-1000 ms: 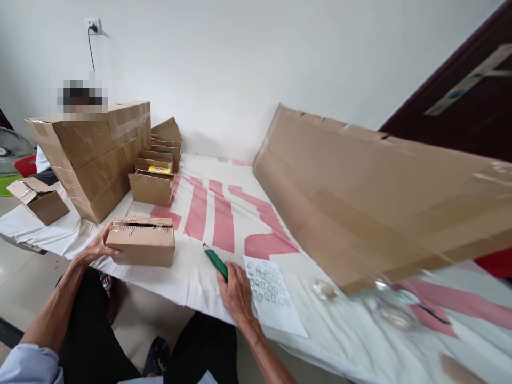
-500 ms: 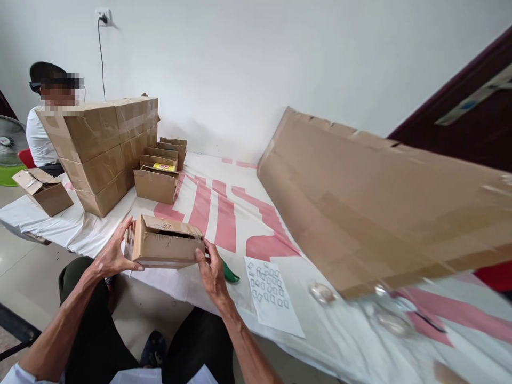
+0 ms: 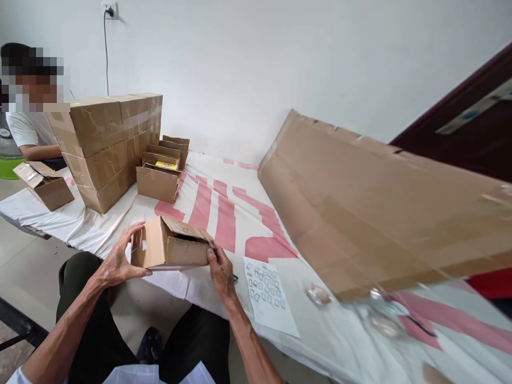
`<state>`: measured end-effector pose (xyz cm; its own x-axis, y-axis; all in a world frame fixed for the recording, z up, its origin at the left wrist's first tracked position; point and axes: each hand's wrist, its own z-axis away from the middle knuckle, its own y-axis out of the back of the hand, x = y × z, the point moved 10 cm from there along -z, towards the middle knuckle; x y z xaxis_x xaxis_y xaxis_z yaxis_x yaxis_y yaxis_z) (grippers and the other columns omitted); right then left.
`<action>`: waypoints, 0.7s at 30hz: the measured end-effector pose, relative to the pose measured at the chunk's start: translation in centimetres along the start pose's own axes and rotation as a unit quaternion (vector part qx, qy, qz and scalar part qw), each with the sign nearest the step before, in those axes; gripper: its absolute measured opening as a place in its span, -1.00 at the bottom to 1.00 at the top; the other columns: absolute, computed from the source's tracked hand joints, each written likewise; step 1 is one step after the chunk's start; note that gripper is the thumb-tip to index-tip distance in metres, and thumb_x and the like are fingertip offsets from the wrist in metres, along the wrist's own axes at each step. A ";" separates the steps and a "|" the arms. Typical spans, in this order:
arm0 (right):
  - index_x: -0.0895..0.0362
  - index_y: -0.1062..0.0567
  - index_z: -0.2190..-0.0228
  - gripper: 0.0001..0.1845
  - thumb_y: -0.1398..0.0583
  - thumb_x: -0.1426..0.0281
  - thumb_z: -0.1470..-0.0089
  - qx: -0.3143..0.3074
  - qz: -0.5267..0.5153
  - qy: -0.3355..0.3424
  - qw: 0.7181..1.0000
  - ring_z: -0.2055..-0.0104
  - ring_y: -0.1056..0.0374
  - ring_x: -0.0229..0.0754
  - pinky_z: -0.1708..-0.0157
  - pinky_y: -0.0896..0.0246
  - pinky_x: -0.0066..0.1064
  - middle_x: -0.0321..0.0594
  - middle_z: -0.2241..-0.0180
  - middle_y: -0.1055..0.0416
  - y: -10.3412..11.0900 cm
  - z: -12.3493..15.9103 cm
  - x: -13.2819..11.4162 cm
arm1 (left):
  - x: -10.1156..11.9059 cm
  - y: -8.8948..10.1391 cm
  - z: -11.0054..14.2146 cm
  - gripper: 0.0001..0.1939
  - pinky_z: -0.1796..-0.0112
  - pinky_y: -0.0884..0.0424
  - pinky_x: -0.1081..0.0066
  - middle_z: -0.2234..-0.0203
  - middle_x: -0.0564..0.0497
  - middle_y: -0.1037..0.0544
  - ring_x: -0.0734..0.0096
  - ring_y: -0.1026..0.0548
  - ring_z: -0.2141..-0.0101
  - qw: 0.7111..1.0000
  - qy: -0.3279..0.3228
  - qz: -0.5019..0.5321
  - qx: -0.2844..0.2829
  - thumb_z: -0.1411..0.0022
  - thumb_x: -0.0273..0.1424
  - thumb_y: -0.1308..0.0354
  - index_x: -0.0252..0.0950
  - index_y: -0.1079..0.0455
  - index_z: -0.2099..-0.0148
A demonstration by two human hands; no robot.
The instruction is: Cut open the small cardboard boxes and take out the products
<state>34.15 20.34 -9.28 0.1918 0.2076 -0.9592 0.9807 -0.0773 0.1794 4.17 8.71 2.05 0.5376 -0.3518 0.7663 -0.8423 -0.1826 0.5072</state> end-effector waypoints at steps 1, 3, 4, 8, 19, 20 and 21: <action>0.16 -0.63 -0.08 -0.25 -0.22 -0.17 -0.17 0.011 0.013 0.006 1.000 -0.10 -0.51 0.18 -0.05 -0.46 -0.02 0.07 -0.05 -0.64 0.3 0.0 -0.5 | 0.1 0.0 0.1 0.12 -0.34 -0.29 -0.19 -0.44 -0.32 -0.25 -0.32 -0.23 -0.42 1.000 -0.003 0.001 0.005 0.11 -0.35 -0.62 -0.16 -0.21 -0.46; 0.18 -0.61 -0.07 -0.29 -0.19 -0.13 -0.22 0.053 0.052 0.049 0.996 -0.04 -0.53 0.16 0.02 -0.48 -0.01 0.11 -0.02 -0.62 1.4 0.3 -3.1 | 0.2 0.0 0.1 0.10 -0.33 -0.31 -0.21 -0.43 -0.34 -0.27 -0.33 -0.26 -0.41 1.000 -0.006 -0.003 0.015 0.12 -0.34 -0.61 -0.17 -0.22 -0.44; 0.18 -0.60 -0.06 -0.35 -0.18 -0.09 -0.27 0.078 0.076 0.092 0.990 -0.02 -0.53 0.15 0.03 -0.48 -0.01 0.12 -0.02 -0.60 1.9 0.6 -5.4 | 0.4 0.0 0.1 0.10 -0.33 -0.30 -0.22 -0.43 -0.34 -0.28 -0.33 -0.27 -0.40 1.000 -0.009 -0.008 0.019 0.12 -0.34 -0.61 -0.17 -0.23 -0.44; 0.10 -0.61 -0.01 -0.70 -0.15 0.27 -0.42 0.068 0.189 0.358 0.912 -0.10 -0.47 0.10 -0.12 -0.40 0.02 0.05 -0.02 -0.57 0.2 3.9 -18.1 | 1.4 -0.7 -0.4 0.11 -0.33 -0.28 -0.25 -0.39 -0.34 -0.33 -0.35 -0.31 -0.38 0.998 -0.028 -0.041 0.034 0.15 -0.32 -0.63 -0.19 -0.25 -0.42; 0.17 -0.63 0.14 -0.85 -0.23 0.50 -0.34 -0.156 0.466 0.523 0.696 -0.01 -0.32 0.05 -0.03 -0.25 -0.10 -0.01 0.06 -0.56 -12.1 6.5 -24.4 | 3.1 -2.6 -1.2 0.11 -0.27 -0.29 -0.32 -0.34 -0.31 -0.40 -0.37 -0.33 -0.35 0.993 -0.019 -0.093 0.074 0.18 -0.25 -0.66 -0.13 -0.25 -0.38; 0.16 -0.63 0.14 -0.84 -0.22 0.51 -0.34 -0.155 0.474 0.524 0.690 0.00 -0.31 0.05 -0.02 -0.24 -0.10 -0.01 0.07 -0.56 -12.1 6.5 -24.4 | 3.1 -2.6 -1.1 0.11 -0.27 -0.29 -0.32 -0.35 -0.31 -0.39 -0.37 -0.33 -0.35 0.993 -0.016 -0.092 0.073 0.18 -0.25 -0.66 -0.13 -0.25 -0.38; 0.17 -0.64 0.15 -0.82 -0.21 0.53 -0.35 -0.153 0.479 0.528 0.684 0.00 -0.31 0.05 -0.01 -0.23 -0.11 -0.01 0.08 -0.56 -12.1 6.6 -24.4 | 3.1 -2.6 -1.1 0.11 -0.26 -0.29 -0.31 -0.35 -0.31 -0.39 -0.37 -0.33 -0.35 0.993 -0.015 -0.092 0.074 0.18 -0.24 -0.66 -0.13 -0.25 -0.38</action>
<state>17.32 9.78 10.53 0.5132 0.8060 0.2949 0.3166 -0.4972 0.8078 8.11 9.13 3.54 0.6836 -0.3271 0.6524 -0.7274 -0.3782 0.5726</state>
